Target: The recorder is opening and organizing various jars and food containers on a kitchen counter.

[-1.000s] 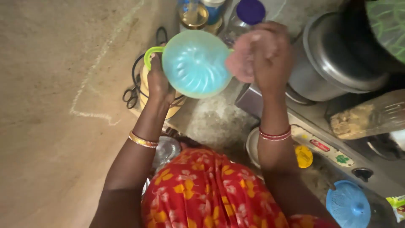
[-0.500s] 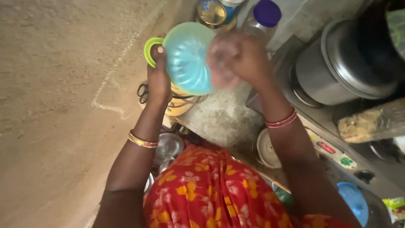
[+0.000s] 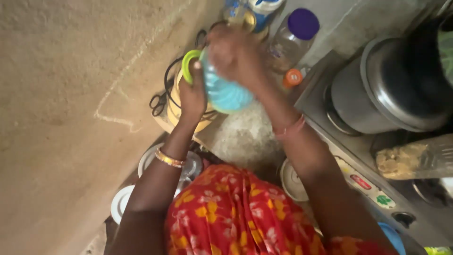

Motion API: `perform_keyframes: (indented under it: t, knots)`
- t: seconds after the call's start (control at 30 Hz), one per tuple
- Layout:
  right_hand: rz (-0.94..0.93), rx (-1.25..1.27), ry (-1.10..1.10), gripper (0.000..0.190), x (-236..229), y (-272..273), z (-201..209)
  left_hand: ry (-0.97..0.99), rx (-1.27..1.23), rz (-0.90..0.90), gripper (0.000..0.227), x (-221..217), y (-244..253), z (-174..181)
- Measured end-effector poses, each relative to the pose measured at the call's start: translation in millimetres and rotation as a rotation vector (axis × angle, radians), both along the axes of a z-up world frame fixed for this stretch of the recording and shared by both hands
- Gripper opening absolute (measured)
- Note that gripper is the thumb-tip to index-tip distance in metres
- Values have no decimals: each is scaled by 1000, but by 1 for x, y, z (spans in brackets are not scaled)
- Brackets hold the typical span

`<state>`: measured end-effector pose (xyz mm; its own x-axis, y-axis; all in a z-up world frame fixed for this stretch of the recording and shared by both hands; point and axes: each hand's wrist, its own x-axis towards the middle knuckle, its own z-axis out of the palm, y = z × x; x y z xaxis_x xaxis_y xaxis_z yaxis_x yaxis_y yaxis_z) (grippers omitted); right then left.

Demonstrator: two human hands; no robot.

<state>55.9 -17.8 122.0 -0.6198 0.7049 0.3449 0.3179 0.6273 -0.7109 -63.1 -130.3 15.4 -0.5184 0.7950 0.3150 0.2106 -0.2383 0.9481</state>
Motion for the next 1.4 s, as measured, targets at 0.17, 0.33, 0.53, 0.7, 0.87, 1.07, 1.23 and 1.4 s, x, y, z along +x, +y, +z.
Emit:
perform_keyframes:
  t: [0.17,0.33,0.53,0.7,0.87,1.07,1.23,1.4]
  knots:
    - [271,497,-24,59,0,-6,-30,0,206,-2,38,1,2,-32]
    - [7,379,42,35,21,1,-14,-140,59,22,41,9,2,4]
    - [142,430,-37,41,72,-22,-12,-162,-73,-102,42,51,-1,-46]
    - [-243,233,-47,40,150,-19,-89,-440,-215,-318,44,104,-8,-125]
    - [-430,-215,353,43,200,-54,-150,-400,-474,-285,56,104,-19,-215]
    - [-470,-224,270,41,241,-103,-189,-417,-313,-233,57,99,-46,-221]
    - [-540,-416,432,42,251,-126,-190,-453,-432,-207,50,83,-62,-182]
    - [-434,-382,557,45,264,-115,-204,-540,-258,-293,55,89,-118,-160]
